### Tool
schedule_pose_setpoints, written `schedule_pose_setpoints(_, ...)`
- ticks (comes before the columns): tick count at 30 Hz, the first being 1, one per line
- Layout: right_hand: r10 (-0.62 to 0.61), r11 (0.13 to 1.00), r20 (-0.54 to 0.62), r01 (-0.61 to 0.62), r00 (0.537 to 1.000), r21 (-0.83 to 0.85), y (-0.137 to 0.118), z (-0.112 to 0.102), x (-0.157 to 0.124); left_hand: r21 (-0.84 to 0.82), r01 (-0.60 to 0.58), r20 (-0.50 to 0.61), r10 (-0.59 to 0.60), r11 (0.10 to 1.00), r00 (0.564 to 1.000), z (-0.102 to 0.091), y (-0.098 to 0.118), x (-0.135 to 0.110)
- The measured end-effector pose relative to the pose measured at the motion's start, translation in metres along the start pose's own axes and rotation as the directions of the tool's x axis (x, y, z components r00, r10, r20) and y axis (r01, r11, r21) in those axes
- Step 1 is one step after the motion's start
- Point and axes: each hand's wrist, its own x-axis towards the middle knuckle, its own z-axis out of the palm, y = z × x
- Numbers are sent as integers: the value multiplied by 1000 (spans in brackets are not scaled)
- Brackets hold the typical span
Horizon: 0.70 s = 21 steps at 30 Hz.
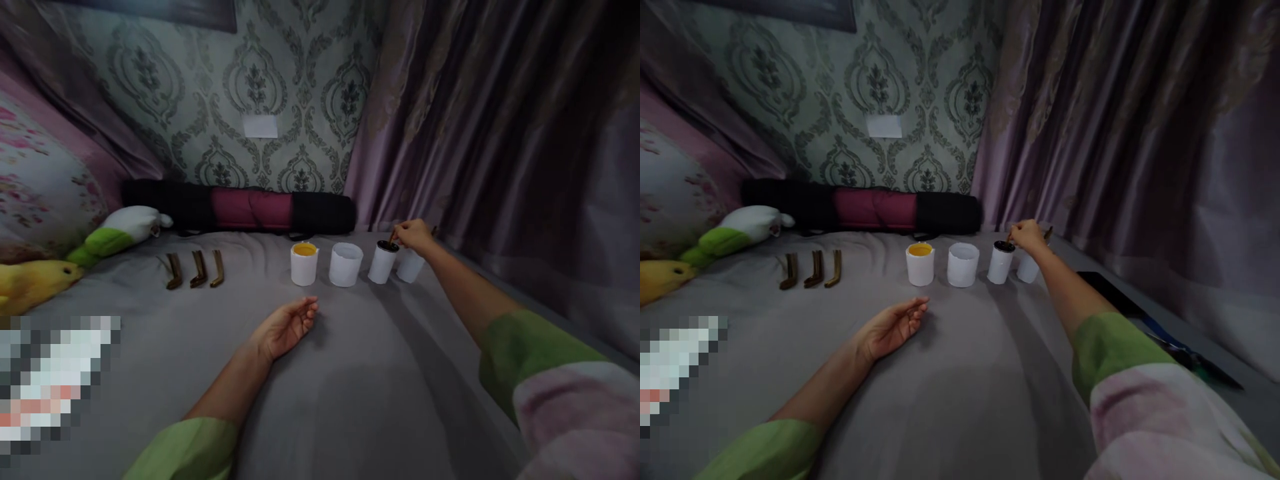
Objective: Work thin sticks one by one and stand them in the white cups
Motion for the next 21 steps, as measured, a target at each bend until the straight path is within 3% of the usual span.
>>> schedule_pose_setpoints(11, -1, 1000, -9, 1, 1000, 13, 2, -2, -2, 7, -11, -11, 11, 1000, 1000, 3, 0, -3)
schedule_pose_setpoints(17, -48, 997, -71, 44, 996, -56, 0, -7, -3, 7, -11, -22, 11, 1000, 1000, 4, -1, -3)
schedule_pose_setpoints(21, -2, 1000, -46, 2, 999, 2, -1, -8, -8, 3, -19, -22, 19, 1000, 1000, 4, -1, -2)
